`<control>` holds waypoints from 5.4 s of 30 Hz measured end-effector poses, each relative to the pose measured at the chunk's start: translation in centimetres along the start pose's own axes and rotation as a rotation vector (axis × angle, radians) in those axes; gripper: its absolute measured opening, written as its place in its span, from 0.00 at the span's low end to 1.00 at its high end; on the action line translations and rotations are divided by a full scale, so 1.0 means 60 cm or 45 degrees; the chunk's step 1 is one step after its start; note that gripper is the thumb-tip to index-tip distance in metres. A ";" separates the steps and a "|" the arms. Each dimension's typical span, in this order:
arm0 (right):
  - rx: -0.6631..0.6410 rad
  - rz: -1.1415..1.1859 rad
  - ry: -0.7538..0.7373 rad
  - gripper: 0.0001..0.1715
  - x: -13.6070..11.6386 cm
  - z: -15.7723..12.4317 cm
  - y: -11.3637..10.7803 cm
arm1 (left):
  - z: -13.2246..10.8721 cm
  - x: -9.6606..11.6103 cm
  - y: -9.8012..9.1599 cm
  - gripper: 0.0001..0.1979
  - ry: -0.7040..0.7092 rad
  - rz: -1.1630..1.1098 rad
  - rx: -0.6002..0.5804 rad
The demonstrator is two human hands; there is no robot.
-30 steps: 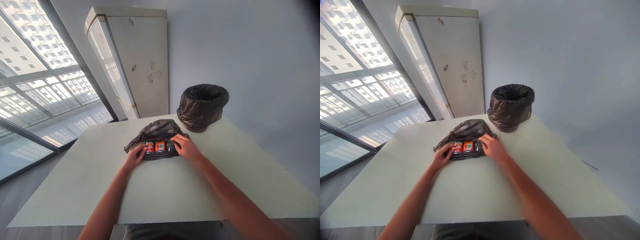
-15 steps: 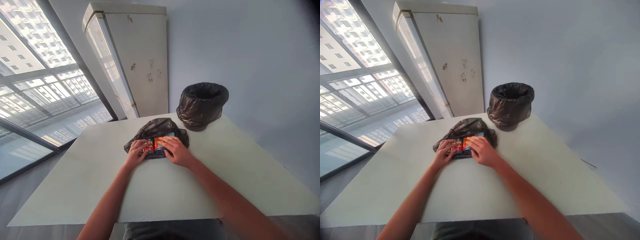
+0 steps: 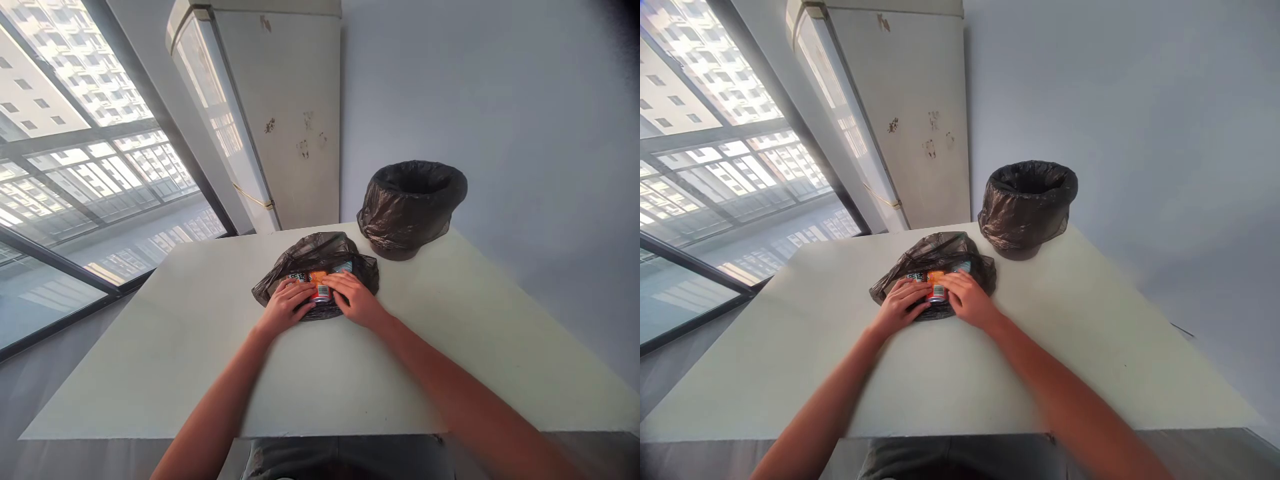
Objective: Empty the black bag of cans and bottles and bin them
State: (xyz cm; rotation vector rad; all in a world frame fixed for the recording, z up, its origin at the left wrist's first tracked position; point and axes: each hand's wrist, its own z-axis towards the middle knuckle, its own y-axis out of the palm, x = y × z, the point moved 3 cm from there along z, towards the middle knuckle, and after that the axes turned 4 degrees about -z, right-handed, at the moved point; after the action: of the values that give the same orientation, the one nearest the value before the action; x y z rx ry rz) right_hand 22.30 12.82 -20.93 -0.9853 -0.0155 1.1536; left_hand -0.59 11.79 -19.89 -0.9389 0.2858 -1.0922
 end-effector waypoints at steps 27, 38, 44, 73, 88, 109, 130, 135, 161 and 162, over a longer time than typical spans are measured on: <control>0.163 0.051 -0.106 0.06 -0.008 0.008 -0.002 | -0.012 0.007 -0.028 0.14 -0.209 -0.329 0.406; 0.095 0.268 0.022 0.34 -0.041 0.007 0.002 | -0.010 0.000 -0.014 0.16 -0.591 -0.661 0.631; 0.132 0.437 0.154 0.27 -0.055 0.009 -0.002 | -0.005 0.015 -0.007 0.30 -0.313 -0.650 0.530; 0.218 0.437 0.297 0.09 -0.090 0.002 0.008 | 0.018 0.063 -0.013 0.11 -0.140 -0.526 0.405; 0.301 0.410 0.322 0.09 -0.084 0.005 0.004 | 0.029 0.068 -0.016 0.09 -0.167 -0.625 0.396; 0.213 0.478 0.298 0.08 -0.074 0.004 -0.003 | 0.020 0.052 -0.019 0.11 -0.265 -0.738 0.310; 0.069 0.514 0.436 0.09 -0.071 0.009 -0.011 | 0.025 0.057 -0.020 0.12 -0.199 -0.662 0.297; 0.055 0.540 0.402 0.15 -0.069 0.011 -0.015 | 0.029 0.063 -0.018 0.15 -0.238 -0.677 0.340; 0.283 0.676 0.160 0.06 -0.068 0.012 -0.017 | 0.026 0.060 -0.027 0.12 -0.155 -0.534 0.379; 0.285 0.676 0.162 0.06 -0.069 0.013 -0.017 | 0.026 0.061 -0.027 0.13 -0.146 -0.539 0.381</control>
State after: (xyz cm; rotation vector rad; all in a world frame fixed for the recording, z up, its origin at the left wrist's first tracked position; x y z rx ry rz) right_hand 20.85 10.06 -17.89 -0.8829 0.4931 1.5331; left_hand 1.05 9.25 -16.87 -0.8054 -0.1784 -1.4156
